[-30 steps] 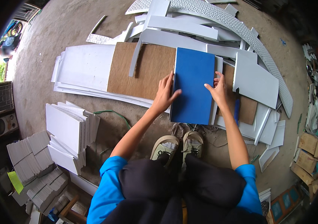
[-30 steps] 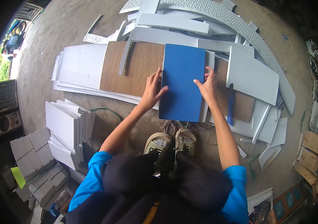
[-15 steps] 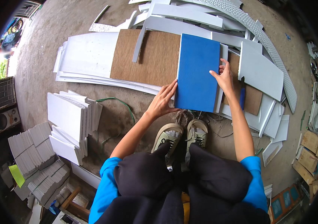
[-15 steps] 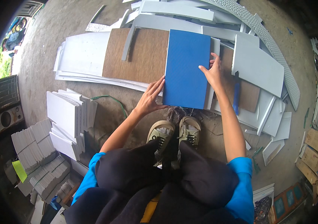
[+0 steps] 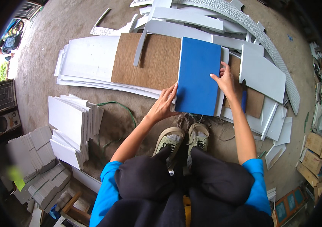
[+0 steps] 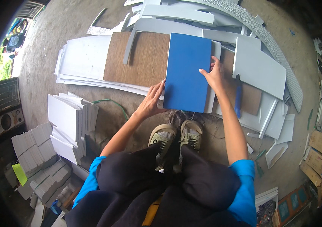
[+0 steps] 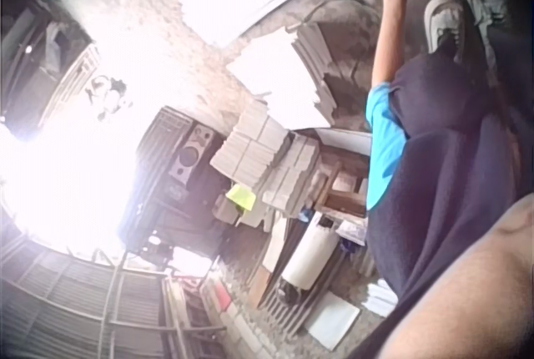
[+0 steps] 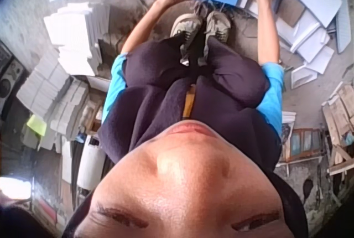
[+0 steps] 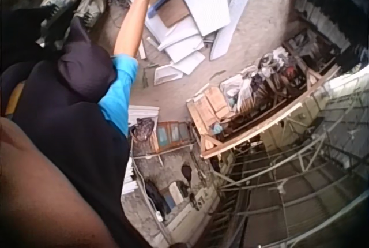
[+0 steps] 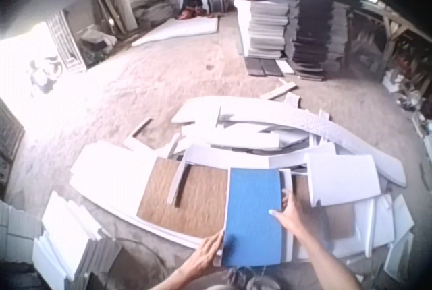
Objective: The person sits on the floor and uses a utility knife to cut white foam sheets. They use a blue rectangular board as a template to guide the cuts, repeatedly aligning the board and slicing the foam to match its dimensions.
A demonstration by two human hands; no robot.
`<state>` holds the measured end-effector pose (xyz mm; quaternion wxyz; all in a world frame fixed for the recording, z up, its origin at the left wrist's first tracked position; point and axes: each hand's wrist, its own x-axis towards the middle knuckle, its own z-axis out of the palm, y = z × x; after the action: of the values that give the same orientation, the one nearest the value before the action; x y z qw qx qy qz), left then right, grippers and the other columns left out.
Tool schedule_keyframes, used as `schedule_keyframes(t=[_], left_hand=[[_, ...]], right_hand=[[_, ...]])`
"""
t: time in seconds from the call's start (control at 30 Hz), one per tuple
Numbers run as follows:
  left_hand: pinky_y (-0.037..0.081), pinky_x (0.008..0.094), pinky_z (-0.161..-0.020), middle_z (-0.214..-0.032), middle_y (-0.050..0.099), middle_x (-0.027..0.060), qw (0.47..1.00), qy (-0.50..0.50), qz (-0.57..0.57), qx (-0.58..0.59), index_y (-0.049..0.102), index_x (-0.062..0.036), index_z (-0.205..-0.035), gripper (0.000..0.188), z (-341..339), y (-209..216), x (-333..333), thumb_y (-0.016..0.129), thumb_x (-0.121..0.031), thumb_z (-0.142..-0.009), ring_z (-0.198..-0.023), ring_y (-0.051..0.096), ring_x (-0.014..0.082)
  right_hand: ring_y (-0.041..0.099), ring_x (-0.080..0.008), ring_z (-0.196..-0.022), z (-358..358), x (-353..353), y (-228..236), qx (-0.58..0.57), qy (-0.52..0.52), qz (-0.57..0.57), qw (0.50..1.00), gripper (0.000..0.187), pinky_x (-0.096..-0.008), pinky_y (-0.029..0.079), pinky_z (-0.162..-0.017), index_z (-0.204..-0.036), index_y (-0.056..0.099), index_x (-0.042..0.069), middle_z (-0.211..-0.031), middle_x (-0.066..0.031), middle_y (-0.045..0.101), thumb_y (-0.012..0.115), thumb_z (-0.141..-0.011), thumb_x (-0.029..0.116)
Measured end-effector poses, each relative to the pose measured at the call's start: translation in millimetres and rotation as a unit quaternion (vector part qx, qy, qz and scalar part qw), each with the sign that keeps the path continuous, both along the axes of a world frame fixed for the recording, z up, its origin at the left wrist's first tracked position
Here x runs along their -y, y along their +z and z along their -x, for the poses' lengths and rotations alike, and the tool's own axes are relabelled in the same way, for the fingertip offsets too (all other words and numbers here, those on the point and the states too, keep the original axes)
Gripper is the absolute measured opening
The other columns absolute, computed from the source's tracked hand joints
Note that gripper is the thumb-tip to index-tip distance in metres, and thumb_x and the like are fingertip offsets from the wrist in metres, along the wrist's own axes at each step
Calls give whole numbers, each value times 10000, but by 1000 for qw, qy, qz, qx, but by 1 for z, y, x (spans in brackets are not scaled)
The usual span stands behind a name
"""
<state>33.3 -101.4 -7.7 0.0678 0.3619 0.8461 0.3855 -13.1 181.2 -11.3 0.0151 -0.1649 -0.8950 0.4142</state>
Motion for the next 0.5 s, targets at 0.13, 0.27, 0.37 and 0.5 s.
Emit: schedule_keyframes(t=[0.13, 0.27, 0.37, 0.5], left_hand=[[259, 502, -961, -1290, 227, 262, 998, 54, 3, -18, 94, -20, -1361, 994, 22, 16, -15, 576, -585, -701, -1159, 264, 396], [235, 489, -977, -1322, 183, 254, 989, 139, -56, -20, 85, 14, -1344, 914, 81, 0, -53, 633, -388, -732, -1159, 251, 414], [236, 492, -966, -1335, 170, 250, 987, 148, -23, -52, 101, 40, -1331, 898, 98, -8, -69, 661, -287, -709, -1137, 266, 416], [262, 477, -958, -1347, 159, 219, 982, 179, 1, -63, 214, -89, -1337, 811, 89, -8, -79, 671, -182, -673, -1124, 282, 395]], right_hand=[[503, -191, -761, 1, -5, -1, 1, 9, -28, 1000, 727, -299, 459, -694, -1212, 389, 70, -930, -104, 461, 765, -601, 184], [499, -199, -787, 3, 2, 5, 31, 15, -15, 999, 745, -318, 454, -722, -1234, 363, 82, -943, -109, 454, 758, -611, 186], [492, -200, -804, 3, 6, 8, 30, 12, -10, 999, 765, -321, 450, -730, -1252, 336, 90, -944, -108, 450, 753, -617, 182], [471, -242, -863, 2, 6, 9, 40, 0, -19, 999, 765, -352, 426, -768, -1259, 314, 101, -946, -119, 450, 741, -629, 172]])
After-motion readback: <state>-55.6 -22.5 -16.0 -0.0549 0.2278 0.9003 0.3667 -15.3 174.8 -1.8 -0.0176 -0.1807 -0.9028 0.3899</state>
